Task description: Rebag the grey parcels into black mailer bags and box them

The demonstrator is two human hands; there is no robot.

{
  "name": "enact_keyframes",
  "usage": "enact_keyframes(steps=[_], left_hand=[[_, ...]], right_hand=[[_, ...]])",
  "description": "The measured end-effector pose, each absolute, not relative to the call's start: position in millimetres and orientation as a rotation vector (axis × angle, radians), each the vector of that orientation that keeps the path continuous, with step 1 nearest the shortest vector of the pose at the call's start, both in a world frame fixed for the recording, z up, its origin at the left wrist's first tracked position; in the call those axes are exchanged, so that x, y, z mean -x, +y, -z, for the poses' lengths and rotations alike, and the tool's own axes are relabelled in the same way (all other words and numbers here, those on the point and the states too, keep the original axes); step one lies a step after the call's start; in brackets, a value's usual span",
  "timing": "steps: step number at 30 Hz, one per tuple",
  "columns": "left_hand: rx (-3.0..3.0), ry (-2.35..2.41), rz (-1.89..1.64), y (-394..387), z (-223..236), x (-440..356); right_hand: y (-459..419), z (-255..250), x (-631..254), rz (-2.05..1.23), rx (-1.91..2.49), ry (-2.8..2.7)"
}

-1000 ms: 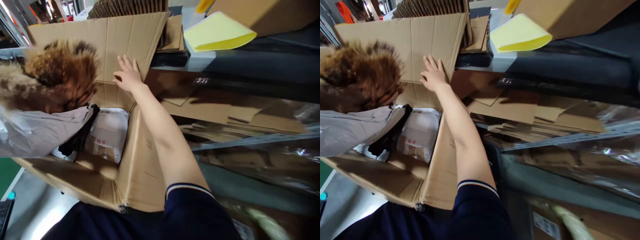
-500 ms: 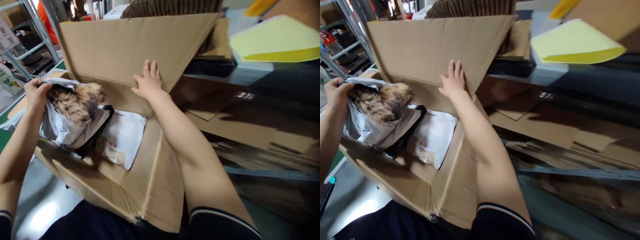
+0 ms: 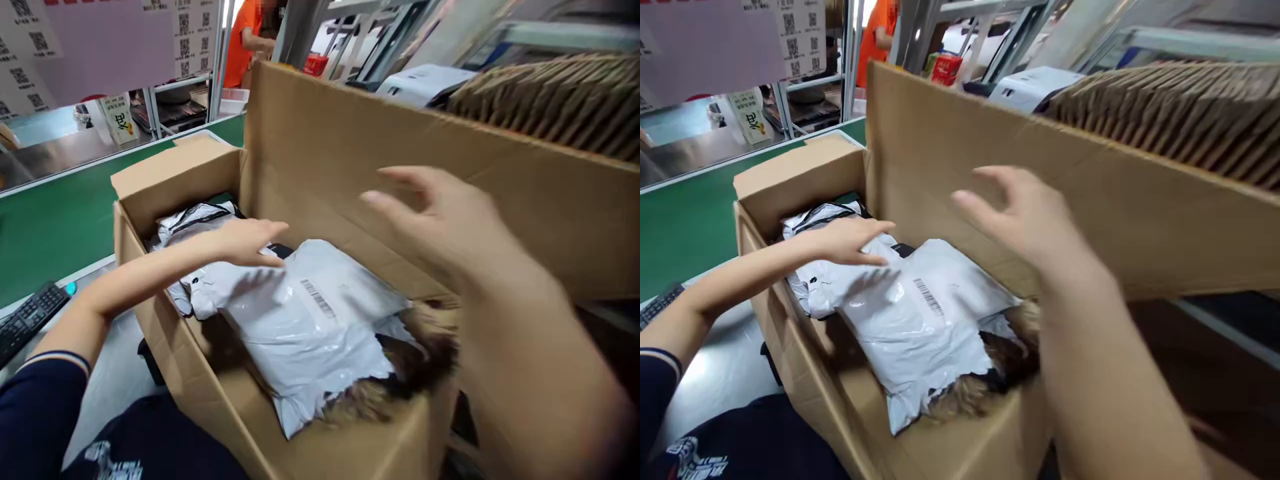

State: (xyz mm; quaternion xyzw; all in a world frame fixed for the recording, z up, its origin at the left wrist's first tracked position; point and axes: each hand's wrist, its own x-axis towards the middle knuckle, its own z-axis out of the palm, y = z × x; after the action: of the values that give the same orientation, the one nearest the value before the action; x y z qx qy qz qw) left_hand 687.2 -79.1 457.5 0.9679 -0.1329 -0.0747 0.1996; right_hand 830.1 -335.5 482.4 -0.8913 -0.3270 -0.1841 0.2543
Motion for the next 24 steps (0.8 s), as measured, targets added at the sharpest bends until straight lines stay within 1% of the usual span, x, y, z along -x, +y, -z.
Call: enact_keyframes(steps=[2,3,4,5,6,8,10,13,16,20,22,24], left_hand=[[-2.788,0.026,-0.006,-19,-450,-675],[-2.793,0.255,-0.087,9,-445,-669],[-2.794,0.426,-0.142,35,-440,-663],[-2.788,0.572,-0.175,57,-434,-656],[-2.782,0.675,-0.178,74,-427,-648],[-2.761,0.778,-0.131,97,-412,-635],[-2.724,0.787,-0.103,106,-400,-628],[-2.67,0.796,-0.167,105,-387,-629],[-2.642,0.75,-0.062,102,-376,-636],[-2.567,0.691,0.261,104,-367,-643],[-2.476,0.659,0.275,105,-370,-652],[-2.239,0.57,0.211,101,-377,-665]], right_hand=[[-270,-462,-774,0.139,2.378,-1.334],[-237,-444,-745,-0.141,2.373,-1.565],[-206,-421,-719,-0.356,2.408,-1.7],[-180,-396,-696,-0.493,2.471,-1.759],[-158,-372,-678,-0.579,2.519,-1.801],[-131,-332,-659,-0.604,2.637,-1.759],[-122,-316,-665,-0.569,2.699,-1.69],[-126,-334,-709,-0.525,2.74,-1.589],[-142,-372,-770,-0.398,2.748,-1.335],[-168,-407,-820,-0.221,2.463,-0.796],[-182,-418,-823,-0.168,2.3,-0.618],[-199,-428,-814,-0.117,2.172,-0.535]])
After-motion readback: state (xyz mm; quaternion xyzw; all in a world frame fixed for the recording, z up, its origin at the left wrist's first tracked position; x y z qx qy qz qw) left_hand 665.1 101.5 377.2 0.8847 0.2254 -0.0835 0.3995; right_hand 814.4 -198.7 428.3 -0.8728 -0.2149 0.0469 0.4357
